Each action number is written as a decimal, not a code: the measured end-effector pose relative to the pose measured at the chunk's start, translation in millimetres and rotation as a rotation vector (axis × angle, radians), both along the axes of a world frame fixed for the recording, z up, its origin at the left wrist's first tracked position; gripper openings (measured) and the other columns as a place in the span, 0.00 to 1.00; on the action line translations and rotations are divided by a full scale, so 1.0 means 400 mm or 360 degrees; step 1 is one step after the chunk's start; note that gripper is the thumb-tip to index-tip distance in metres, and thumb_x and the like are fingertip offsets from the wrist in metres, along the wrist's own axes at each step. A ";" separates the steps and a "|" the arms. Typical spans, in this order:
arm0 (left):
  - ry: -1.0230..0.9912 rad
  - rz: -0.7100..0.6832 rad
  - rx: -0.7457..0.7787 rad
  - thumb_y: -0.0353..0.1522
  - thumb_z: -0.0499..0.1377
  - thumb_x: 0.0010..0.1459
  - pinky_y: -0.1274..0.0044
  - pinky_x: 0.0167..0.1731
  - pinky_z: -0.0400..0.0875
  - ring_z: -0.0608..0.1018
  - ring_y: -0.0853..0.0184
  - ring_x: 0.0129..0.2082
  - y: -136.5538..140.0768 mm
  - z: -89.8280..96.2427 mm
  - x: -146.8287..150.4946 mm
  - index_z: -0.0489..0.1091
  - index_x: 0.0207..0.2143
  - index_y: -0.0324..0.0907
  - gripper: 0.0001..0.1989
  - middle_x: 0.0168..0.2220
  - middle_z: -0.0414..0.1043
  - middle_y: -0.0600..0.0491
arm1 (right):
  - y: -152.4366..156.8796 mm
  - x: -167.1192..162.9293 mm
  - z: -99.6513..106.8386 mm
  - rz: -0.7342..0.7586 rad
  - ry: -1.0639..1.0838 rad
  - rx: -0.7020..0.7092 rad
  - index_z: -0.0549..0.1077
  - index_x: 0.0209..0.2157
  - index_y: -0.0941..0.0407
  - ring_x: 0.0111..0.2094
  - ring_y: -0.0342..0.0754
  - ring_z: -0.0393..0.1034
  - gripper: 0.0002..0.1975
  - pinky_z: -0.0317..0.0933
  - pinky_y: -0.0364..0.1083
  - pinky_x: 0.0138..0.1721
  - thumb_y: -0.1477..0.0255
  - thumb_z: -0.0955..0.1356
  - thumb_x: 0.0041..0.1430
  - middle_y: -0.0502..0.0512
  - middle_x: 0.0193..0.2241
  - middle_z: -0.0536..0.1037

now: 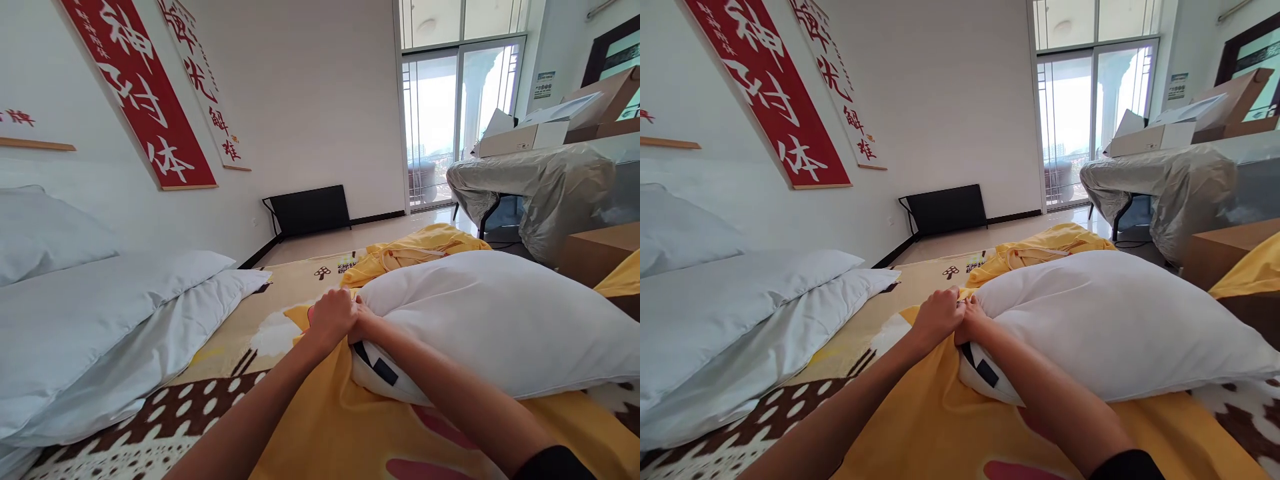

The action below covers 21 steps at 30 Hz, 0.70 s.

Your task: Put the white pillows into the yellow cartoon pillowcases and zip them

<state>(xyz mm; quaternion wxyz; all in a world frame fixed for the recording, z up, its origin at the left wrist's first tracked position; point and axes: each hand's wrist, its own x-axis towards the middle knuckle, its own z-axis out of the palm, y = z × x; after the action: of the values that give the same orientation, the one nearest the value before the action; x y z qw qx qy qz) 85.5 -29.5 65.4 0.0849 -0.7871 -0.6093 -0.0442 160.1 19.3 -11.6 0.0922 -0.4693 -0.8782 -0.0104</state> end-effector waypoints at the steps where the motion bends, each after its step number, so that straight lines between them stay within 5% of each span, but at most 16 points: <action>1: 0.0005 -0.0012 -0.0005 0.31 0.48 0.56 0.73 0.36 0.69 0.77 0.56 0.40 -0.004 -0.001 0.003 0.69 0.40 0.36 0.14 0.38 0.75 0.40 | 0.000 0.006 -0.002 0.0008 0.0008 -0.0016 0.72 0.43 0.56 0.52 0.62 0.60 0.21 0.53 0.57 0.53 0.70 0.70 0.43 0.61 0.46 0.74; 7: 0.0028 -0.0066 -0.0046 0.28 0.48 0.52 0.72 0.34 0.68 0.77 0.55 0.39 0.001 0.002 -0.057 0.70 0.36 0.37 0.13 0.38 0.74 0.39 | -0.016 0.045 0.024 0.0192 0.0072 -0.0085 0.67 0.52 0.54 0.58 0.59 0.55 0.30 0.51 0.57 0.56 0.62 0.70 0.46 0.62 0.56 0.65; 11: -0.0009 -0.0081 -0.0062 0.28 0.48 0.52 0.73 0.33 0.67 0.77 0.58 0.38 0.002 -0.011 -0.084 0.70 0.35 0.37 0.12 0.37 0.74 0.40 | 0.002 0.125 0.097 0.0401 0.0317 -0.0383 0.69 0.51 0.58 0.52 0.52 0.65 0.28 0.56 0.48 0.54 0.58 0.68 0.51 0.58 0.51 0.72; 16: -0.0020 -0.0184 -0.0077 0.28 0.48 0.53 0.75 0.31 0.66 0.77 0.62 0.35 -0.044 -0.040 -0.084 0.68 0.34 0.37 0.10 0.35 0.74 0.43 | 0.067 0.256 0.143 -0.0118 0.0357 -0.0135 0.63 0.58 0.54 0.61 0.53 0.54 0.36 0.45 0.50 0.61 0.56 0.71 0.48 0.56 0.59 0.64; 21: 0.0072 -0.0149 -0.0062 0.27 0.49 0.51 0.72 0.31 0.68 0.77 0.58 0.35 -0.065 -0.060 -0.089 0.69 0.36 0.36 0.12 0.33 0.74 0.42 | 0.097 0.286 0.086 -0.0271 0.0214 -0.0248 0.68 0.55 0.55 0.55 0.60 0.64 0.40 0.51 0.57 0.57 0.44 0.66 0.46 0.63 0.53 0.71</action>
<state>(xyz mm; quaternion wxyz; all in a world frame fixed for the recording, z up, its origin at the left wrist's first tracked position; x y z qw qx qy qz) 49.9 -55.4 41.5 0.0811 -0.8171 -0.5705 -0.0185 274.7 58.1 22.8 0.1128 -0.5476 -0.8251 0.0815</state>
